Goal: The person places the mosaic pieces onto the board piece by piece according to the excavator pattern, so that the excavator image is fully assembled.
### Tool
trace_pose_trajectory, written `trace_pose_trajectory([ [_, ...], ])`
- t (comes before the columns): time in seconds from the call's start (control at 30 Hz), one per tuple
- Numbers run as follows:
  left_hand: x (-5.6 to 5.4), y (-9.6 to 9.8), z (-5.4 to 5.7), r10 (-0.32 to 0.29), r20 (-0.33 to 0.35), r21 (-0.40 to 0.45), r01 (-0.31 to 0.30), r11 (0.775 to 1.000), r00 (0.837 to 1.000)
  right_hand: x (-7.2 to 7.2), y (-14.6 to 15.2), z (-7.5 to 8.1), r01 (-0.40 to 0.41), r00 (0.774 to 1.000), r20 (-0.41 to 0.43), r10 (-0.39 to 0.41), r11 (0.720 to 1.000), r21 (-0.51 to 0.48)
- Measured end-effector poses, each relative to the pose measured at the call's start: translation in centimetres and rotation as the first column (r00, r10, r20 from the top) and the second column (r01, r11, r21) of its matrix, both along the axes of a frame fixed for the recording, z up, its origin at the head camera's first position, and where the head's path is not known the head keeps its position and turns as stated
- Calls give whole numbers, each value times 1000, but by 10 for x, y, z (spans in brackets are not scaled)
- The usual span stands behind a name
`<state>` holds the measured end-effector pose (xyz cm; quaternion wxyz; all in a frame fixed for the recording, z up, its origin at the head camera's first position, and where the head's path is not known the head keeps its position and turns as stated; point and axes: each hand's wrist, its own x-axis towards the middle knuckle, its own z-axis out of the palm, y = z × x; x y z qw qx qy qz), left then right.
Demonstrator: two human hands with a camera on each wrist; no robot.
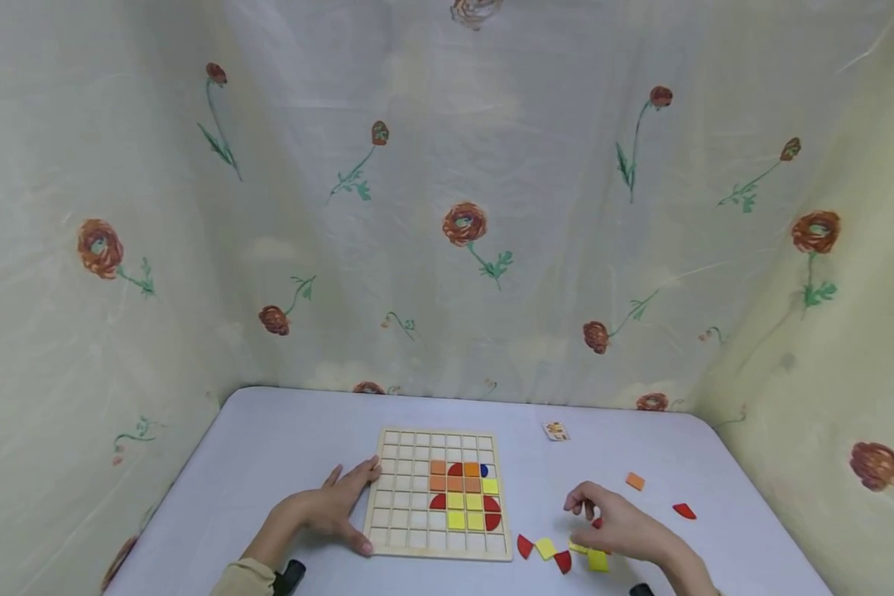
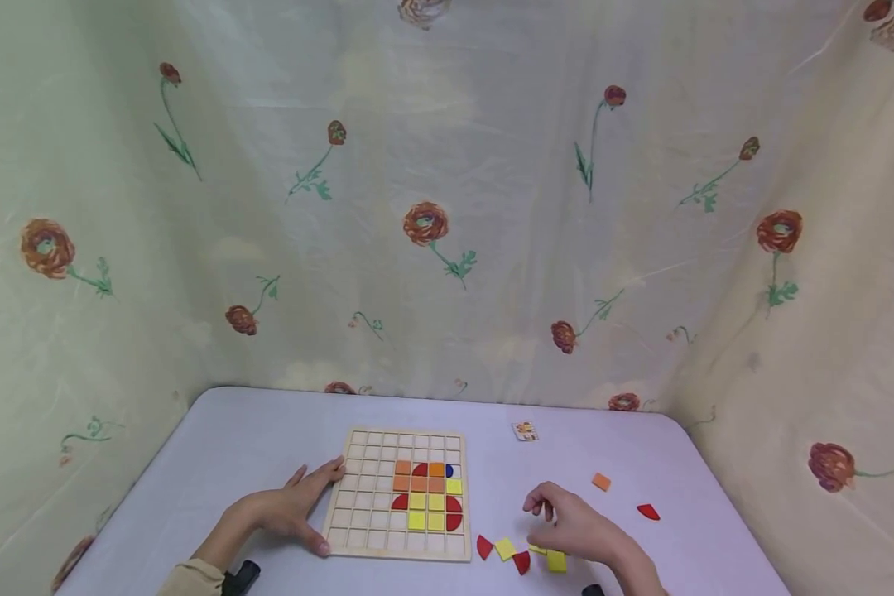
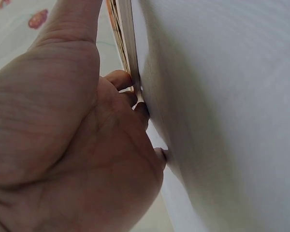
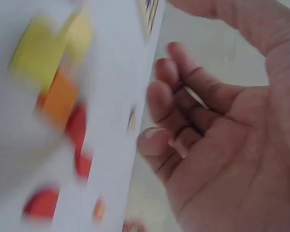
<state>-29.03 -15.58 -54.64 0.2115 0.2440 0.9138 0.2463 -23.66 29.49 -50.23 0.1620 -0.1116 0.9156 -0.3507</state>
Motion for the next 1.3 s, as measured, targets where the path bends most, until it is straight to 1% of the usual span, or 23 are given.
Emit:
trace_pose_trajectory([
  [0.17,2,-1,2,3,10,7,-3,1000,1000,7,48,-7,128,992,10,-129,991,47],
  [0.23,1,-1,2,0,15,10,0,1000,1000,9,62,-13,183,983,12,-185,979,87],
  [0.33,1,-1,1,-5,16,9,5,1000,1000,10,79,-23,259,964,21,-265,954,152],
  [0.4,1,-1,2,-7,20,10,7,1000,1000,10,86,-31,289,955,18,-296,942,172],
  [0.5,1,-2,4,-6,30,21,6,1000,1000,10,89,-38,314,948,-2,-319,933,178],
  [0.57,2,-3,4,-6,35,28,5,1000,999,10,87,-39,326,945,-30,-326,929,174],
  [0.67,1,-3,4,-8,36,32,7,999,999,8,77,-36,333,943,-74,-325,930,158],
  [0.73,1,-3,4,-11,32,31,10,999,999,7,66,-31,322,946,-93,-311,937,136],
  [0.8,2,-3,4,-12,28,30,11,999,1000,5,52,-26,286,956,-105,-275,952,110],
  [0.93,1,-3,3,-7,26,26,6,1000,1000,-1,18,-17,169,981,-101,-164,985,46],
  [1.03,0,-3,2,-5,33,19,4,1000,999,-5,-13,-13,75,992,-106,-73,997,18],
  [1.13,0,-3,1,0,42,21,-1,1000,999,-9,-51,-9,2,995,-101,-2,1000,4],
  [1.2,0,-2,1,8,45,21,-9,1000,999,-10,-77,-8,-51,993,-106,50,999,-5],
  [1.3,0,-2,2,1,44,19,-2,1000,999,-12,-112,-8,-135,981,-139,132,991,-14],
])
